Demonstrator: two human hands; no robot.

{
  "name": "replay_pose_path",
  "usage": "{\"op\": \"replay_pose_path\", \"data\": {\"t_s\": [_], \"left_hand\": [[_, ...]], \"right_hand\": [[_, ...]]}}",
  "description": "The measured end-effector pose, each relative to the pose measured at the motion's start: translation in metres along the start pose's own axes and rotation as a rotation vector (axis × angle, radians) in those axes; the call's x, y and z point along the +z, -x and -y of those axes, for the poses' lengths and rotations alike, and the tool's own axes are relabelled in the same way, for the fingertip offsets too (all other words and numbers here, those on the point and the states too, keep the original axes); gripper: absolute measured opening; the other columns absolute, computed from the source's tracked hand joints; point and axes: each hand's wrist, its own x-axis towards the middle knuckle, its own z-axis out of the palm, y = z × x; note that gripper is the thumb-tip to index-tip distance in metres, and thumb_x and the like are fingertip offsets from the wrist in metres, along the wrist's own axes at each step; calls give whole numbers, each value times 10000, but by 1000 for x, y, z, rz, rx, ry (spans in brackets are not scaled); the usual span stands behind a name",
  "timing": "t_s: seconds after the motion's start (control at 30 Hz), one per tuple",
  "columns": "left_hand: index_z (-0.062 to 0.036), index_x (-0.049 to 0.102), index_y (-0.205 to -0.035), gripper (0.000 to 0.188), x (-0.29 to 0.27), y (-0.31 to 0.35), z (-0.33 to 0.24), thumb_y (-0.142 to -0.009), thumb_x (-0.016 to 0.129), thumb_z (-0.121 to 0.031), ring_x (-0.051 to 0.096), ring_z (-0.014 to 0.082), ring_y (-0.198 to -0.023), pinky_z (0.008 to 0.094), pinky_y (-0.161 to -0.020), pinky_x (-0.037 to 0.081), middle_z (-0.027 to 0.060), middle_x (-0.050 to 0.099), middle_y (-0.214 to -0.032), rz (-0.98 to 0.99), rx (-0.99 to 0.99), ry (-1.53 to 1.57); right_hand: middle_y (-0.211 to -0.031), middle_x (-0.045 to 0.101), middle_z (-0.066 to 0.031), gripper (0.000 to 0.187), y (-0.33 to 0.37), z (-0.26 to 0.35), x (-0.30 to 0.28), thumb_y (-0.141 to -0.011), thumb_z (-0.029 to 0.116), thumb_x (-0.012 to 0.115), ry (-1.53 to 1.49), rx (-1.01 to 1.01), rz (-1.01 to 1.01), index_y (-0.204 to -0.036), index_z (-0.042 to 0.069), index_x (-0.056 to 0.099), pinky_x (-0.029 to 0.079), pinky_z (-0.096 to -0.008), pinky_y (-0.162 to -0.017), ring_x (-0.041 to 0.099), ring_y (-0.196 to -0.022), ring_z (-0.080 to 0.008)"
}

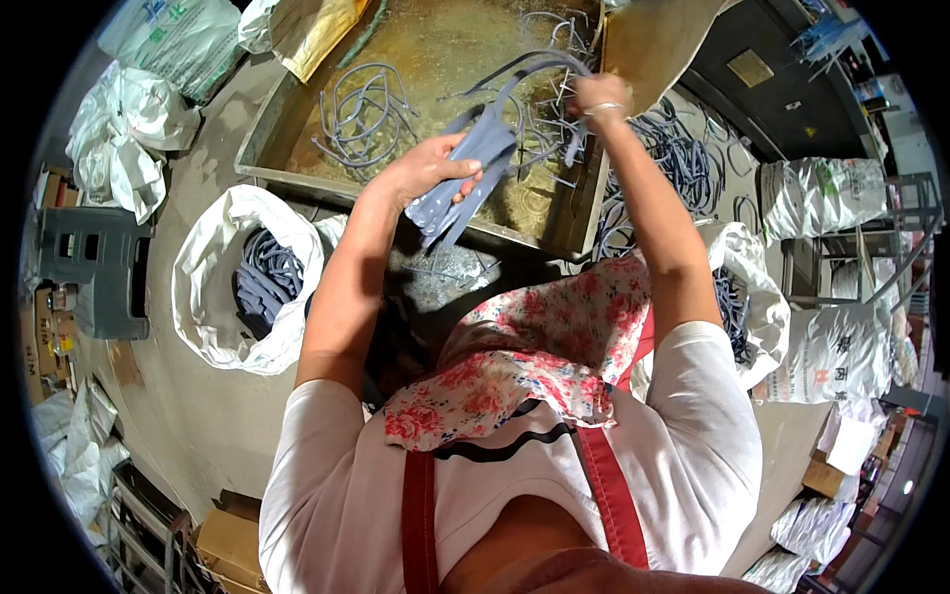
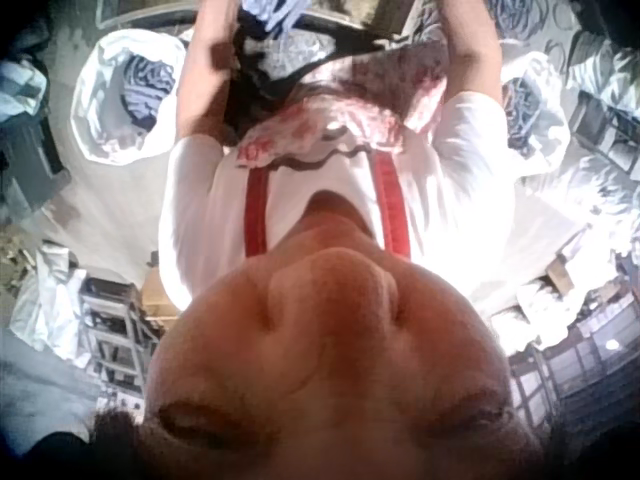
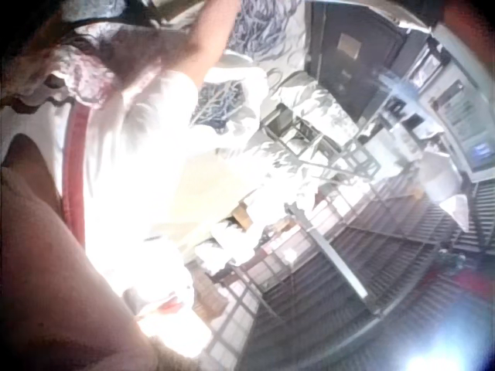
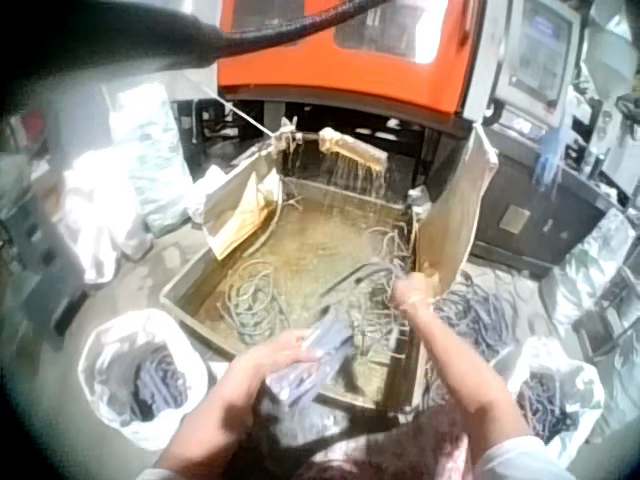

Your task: The person stands at a workbench and sorts tangled grey cables by hand. They pick up bundles of cables, untangle them, and place the organized cables into a white sack on the floor. The person occasionally uses a wooden stick to move the cables around on the table.

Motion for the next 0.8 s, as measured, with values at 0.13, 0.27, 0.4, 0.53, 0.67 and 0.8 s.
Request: {"op": "replay_pose_path", "data": {"t_s": [0.13, 0.27, 0.4, 0.53, 0.67, 0.8], "left_hand": [[10, 535, -971, 215, 3, 10, -7, -791, 608, -82, 537, 92, -559, 208, -492, 460, 57, 575, -759, -74, -69, -17], [53, 499, -1001, 222, -19, 6, 3, -819, 570, -54, 544, 98, -580, 211, -508, 492, 88, 584, -799, -370, 29, 194], [94, 462, -1060, 261, -25, 7, -11, -849, 531, -45, 563, 149, -662, 262, -587, 512, 137, 596, -900, -517, 217, 460], [108, 445, -1097, 274, -47, -2, -8, -869, 491, -36, 571, 238, -814, 347, -735, 508, 171, 564, -959, -501, 341, 813], [114, 448, -1053, 234, -52, -16, -6, -874, 478, -33, 567, 289, -896, 409, -807, 507, 199, 549, -979, -572, 434, 1026], [119, 423, -1084, 252, -62, -16, -1, -874, 464, -15, 572, 301, -895, 418, -826, 506, 207, 546, -994, -533, 472, 1069]], "right_hand": [[-822, 641, -201, 339, -19, -111, -115, -716, 264, 597, 78, 14, -435, -890, -25, 639, 479, -405, -673, 623, -718, -343], [-680, 561, -18, 219, 63, -193, -279, -773, 187, 585, 883, -753, -634, -908, 19, 622, 410, -244, -468, 490, -504, -113], [-940, 610, -188, 329, 148, -312, -399, -764, 210, 587, 41, 152, -674, -1039, 32, 569, 491, -378, -697, 595, -815, -331], [-892, 604, -245, 668, 212, -353, -420, -732, 531, 594, 988, 651, -671, -980, -87, 544, 501, -395, -673, 614, -800, -314], [-996, 591, -208, 617, 189, -368, -400, -745, 521, 594, 877, 168, -776, -1009, -35, 546, 484, -395, -757, 589, -926, -309], [-965, 598, -105, 419, 135, -195, -256, -830, 335, 587, -480, 232, 11, -1073, -1, 526, 495, -293, -709, 590, -895, -181]]}}
